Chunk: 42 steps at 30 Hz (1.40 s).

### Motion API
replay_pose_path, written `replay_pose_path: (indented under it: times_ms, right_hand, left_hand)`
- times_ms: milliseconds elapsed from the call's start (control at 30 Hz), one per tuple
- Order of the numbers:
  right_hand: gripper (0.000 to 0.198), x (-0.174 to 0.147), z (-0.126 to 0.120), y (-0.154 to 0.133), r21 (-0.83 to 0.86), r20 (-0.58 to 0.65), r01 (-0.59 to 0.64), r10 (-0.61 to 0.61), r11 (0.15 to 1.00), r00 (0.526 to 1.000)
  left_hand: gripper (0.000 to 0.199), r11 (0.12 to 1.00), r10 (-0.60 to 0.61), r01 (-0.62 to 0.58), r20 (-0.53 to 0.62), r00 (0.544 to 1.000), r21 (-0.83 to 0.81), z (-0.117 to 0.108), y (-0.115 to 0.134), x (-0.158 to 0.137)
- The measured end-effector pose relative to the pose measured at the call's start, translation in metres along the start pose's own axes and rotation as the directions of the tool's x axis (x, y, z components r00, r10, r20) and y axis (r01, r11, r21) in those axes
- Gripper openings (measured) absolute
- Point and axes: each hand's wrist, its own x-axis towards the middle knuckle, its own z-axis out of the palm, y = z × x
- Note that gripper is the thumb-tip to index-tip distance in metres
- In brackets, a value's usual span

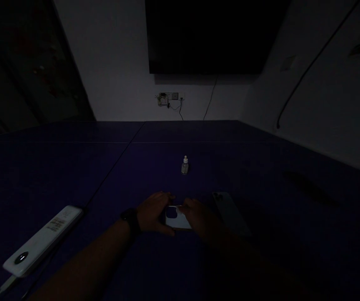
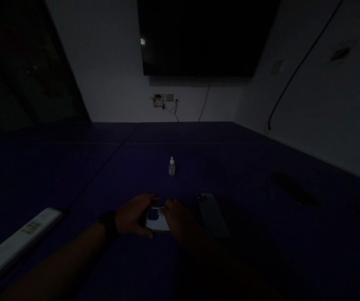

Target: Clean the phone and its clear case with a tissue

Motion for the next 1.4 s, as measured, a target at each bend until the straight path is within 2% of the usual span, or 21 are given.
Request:
replay_pose_path:
  times_ms: [133, 300, 467, 667, 733, 800, 967, 1067, 1167, 1267, 1400]
  right_hand:
    - [0.027, 0.002, -0.003, -0.009, 0.009, -0.019, 0.016, -0.016, 1.0, 1.0]
    - [0.033, 0.016, 0.001, -0.016, 0.129, -0.094, 0.188, -0.176, 0.974, 0.98]
    - [0.02, 0.026, 0.007, -0.003, 0.138, -0.149, 0.398, -0.378, 0.907, 0.914]
    - [0.017, 0.018, 0.011, 0.007, 0.052, -0.148, 0.536, -0.524, 0.843, 0.839]
    - [0.019, 0.017, 0.008, 0.004, 0.043, -0.174, 0.515, -0.502, 0.856, 0.847]
    - [0.023, 0.019, 0.005, 0.0, 0.025, -0.184, 0.457, -0.445, 0.889, 0.876]
    - [0.02, 0.023, 0.001, -0.012, -0.098, -0.112, 0.332, -0.342, 0.938, 0.933]
    - [0.02, 0.018, 0.0, -0.011, -0.148, -0.074, 0.197, -0.209, 0.969, 0.975]
    - [0.021, 0.007, -0.002, -0.001, -0.166, -0.058, 0.099, -0.11, 0.981, 0.992]
    - [0.025, -0.003, -0.006, 0.009, -0.152, -0.078, 0.088, -0.101, 0.984, 0.992]
    - [0.025, 0.002, -0.008, 0.01, -0.06, -0.038, 0.159, -0.162, 0.985, 0.986]
  left_hand:
    - [0.091, 1.0, -0.002, 0.002, -0.002, 1.0, -0.024, 0.002, -0.002, 0.002]
    - [0.091, 0.999, -0.013, 0.014, 0.011, 1.0, -0.044, 0.002, -0.001, 0.002]
    - [0.097, 0.998, -0.052, 0.052, -0.001, 0.999, -0.023, 0.003, 0.0, 0.001]
    - [0.099, 1.0, -0.027, 0.027, 0.002, 1.0, -0.013, 0.004, -0.002, 0.002]
    - [0.1, 1.0, -0.02, 0.02, -0.003, 1.0, -0.01, 0.004, -0.002, 0.002]
    - [0.1, 1.0, -0.019, 0.019, -0.008, 1.0, -0.007, 0.003, -0.001, 0.002]
    - [0.097, 0.999, -0.034, 0.034, 0.0, 0.999, 0.0, 0.002, 0.0, 0.002]
    - [0.092, 0.998, -0.061, 0.061, 0.008, 0.998, -0.002, 0.002, 0.0, 0.002]
    - [0.091, 0.997, -0.075, 0.075, 0.005, 0.997, -0.012, 0.002, 0.001, 0.002]
    - [0.09, 0.997, -0.071, 0.071, 0.009, 0.997, -0.019, 0.002, 0.001, 0.002]
    - [0.095, 0.997, -0.079, 0.079, 0.009, 0.997, -0.003, 0.001, 0.001, 0.002]
